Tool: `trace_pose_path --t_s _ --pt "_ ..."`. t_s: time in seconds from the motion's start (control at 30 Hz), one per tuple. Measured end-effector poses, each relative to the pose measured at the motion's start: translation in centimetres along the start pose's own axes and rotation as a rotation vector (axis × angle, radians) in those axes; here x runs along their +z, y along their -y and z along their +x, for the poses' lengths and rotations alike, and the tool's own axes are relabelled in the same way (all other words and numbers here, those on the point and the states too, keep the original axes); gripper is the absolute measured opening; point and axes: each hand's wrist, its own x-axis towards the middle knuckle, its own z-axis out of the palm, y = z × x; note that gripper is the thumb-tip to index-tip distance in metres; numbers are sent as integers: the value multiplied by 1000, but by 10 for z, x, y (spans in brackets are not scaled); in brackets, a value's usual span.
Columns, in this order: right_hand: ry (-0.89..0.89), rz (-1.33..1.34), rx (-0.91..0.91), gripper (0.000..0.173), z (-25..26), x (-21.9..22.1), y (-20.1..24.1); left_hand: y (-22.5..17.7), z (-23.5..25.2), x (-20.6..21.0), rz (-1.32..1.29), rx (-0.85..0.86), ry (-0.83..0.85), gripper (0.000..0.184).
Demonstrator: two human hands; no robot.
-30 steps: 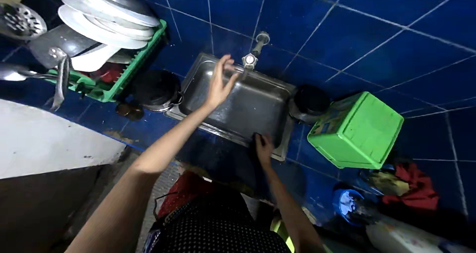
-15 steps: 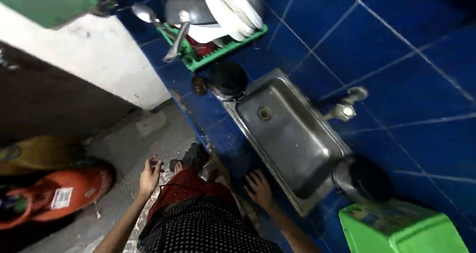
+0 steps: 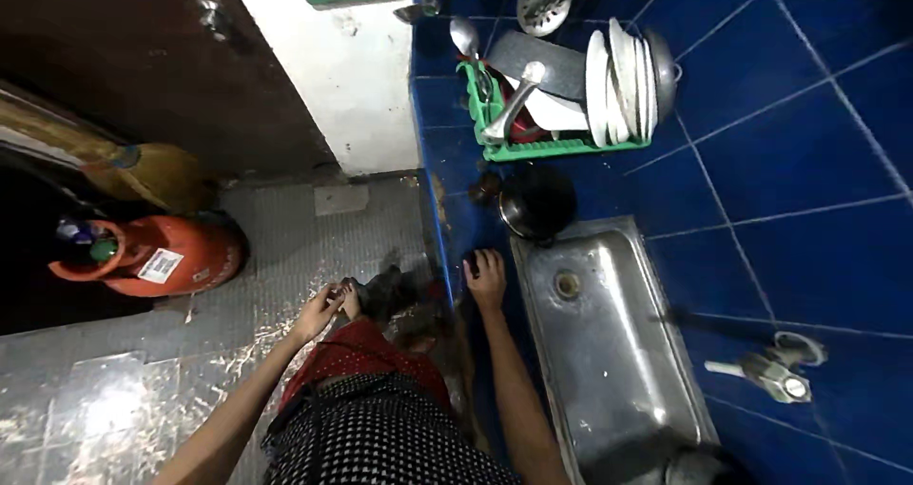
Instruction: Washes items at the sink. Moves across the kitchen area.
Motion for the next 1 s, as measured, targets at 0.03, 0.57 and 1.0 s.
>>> trace_pose_path --t_s 0.03,0.57,1.0 --pt "-21 -24 67 42 -2 -1 -1 11 2 -13 18 -34 2 45" --pt "-69 -138 362 56 -38 5 74 179 -32 -178 -211 -457 -290 37" --pt "158 -141 127 49 172 78 125 110 -18 -41 -475 -623 -238 36"
